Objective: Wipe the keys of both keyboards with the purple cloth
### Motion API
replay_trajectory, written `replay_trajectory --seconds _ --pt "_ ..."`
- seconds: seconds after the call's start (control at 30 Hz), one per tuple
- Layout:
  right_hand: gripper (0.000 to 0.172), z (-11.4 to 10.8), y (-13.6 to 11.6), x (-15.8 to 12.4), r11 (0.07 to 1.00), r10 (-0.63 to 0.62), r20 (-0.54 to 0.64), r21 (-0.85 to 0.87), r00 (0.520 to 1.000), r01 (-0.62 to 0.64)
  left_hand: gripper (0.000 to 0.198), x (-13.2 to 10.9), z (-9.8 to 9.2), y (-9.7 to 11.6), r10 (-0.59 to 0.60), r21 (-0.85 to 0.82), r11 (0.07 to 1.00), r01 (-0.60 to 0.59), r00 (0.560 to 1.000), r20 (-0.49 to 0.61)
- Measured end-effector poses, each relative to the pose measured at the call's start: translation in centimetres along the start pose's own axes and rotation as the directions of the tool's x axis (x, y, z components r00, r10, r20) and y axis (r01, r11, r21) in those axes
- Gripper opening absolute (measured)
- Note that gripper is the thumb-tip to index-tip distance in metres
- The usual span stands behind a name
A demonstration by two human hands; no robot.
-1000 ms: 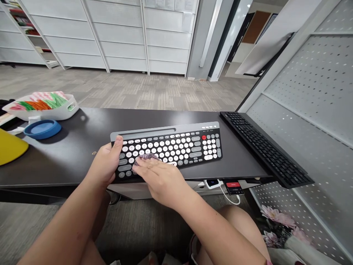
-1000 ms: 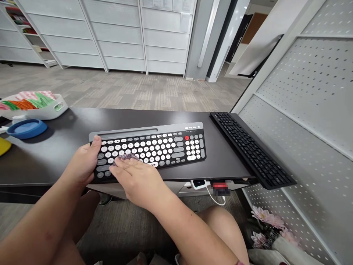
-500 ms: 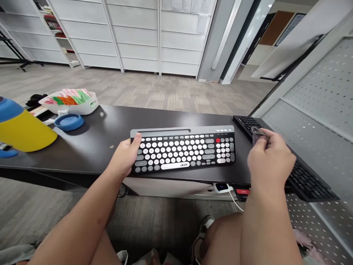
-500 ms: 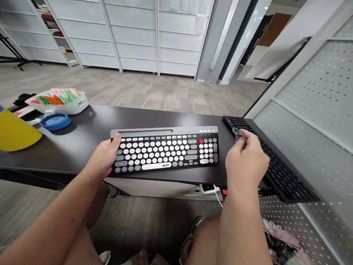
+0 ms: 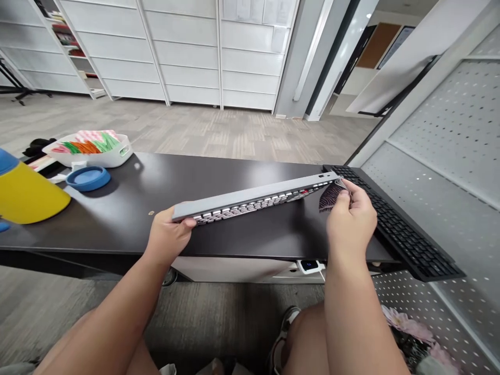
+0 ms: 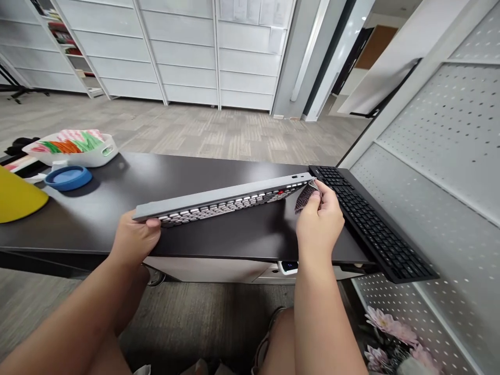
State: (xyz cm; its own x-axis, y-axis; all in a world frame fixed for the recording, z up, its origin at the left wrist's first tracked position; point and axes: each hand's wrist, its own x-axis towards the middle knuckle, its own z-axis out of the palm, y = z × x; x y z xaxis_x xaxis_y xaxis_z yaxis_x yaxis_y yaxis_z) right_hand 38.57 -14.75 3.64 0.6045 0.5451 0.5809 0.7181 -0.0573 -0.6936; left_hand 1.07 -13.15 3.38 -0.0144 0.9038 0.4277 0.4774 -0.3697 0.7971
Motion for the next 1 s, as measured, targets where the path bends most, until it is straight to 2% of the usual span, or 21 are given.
replay_trajectory --seconds 0.13,0.27,0.4,0.6,0.7,0.77,0.8,0.87,0.93,0.97,1.0 --pt "0.044 0.3 1.2 0.3 0.995 0.073 0.005 0.073 0.997 -0.073 0.046 0.2 0.4 0.2 0.019 -0.098 0.995 -0.01 0.996 0.087" --pt "0.043 -0.1 1.0 0.4 0.998 0.05 -0.036 0.048 0.998 -0.048 0.044 0.2 0.4 0.0 0.041 -0.145 0.989 -0.025 0.993 0.108" --pt "0.042 -0.4 -0.4 0.0 0.999 -0.048 -0.079 -0.029 0.996 0.046 0.045 0.0 0.4 0.2 0.098 -0.209 0.976 -0.059 0.978 0.182" --pt "0.045 0.2 -2.3 -1.7 0.971 -0.22 0.043 -0.083 0.974 0.223 0.047 0.1 0.3 -0.4 0.182 -0.215 0.966 -0.143 0.967 0.176" --pt "0.043 0.4 -3.8 -3.3 0.948 -0.31 0.121 -0.033 0.943 0.316 0.046 0.1 0.6 -0.6 0.326 -0.188 0.939 -0.288 0.921 0.215" --pt "0.042 0.5 -5.1 -4.8 0.916 -0.4 0.181 0.039 0.898 0.4 0.046 -0.1 0.9 -0.5 0.452 -0.127 0.892 -0.434 0.867 0.211" --pt "0.041 0.6 -5.8 -5.7 0.886 -0.463 0.215 0.086 0.86 0.456 0.046 -0.3 1.1 -0.4 0.518 -0.076 0.855 -0.513 0.833 0.195" --pt "0.04 0.8 -7.3 -7.7 0.782 -0.624 0.289 0.213 0.727 0.586 0.041 -0.9 1.4 -0.1 0.653 0.06 0.741 -0.669 0.738 0.167" --pt "0.04 1.1 -8.6 -9.7 0.667 -0.744 0.339 0.337 0.575 0.664 0.027 -1.5 1.6 0.0 0.763 0.199 0.586 -0.786 0.617 0.191" --pt "0.039 1.2 -9.1 -10.5 0.633 -0.774 0.352 0.382 0.527 0.673 0.024 -1.8 1.7 -0.1 0.799 0.252 0.508 -0.824 0.56 0.221" --pt "0.039 1.3 -9.6 -11.2 0.618 -0.785 0.357 0.411 0.506 0.67 0.024 -2.1 1.7 -0.1 0.818 0.295 0.448 -0.844 0.52 0.246"
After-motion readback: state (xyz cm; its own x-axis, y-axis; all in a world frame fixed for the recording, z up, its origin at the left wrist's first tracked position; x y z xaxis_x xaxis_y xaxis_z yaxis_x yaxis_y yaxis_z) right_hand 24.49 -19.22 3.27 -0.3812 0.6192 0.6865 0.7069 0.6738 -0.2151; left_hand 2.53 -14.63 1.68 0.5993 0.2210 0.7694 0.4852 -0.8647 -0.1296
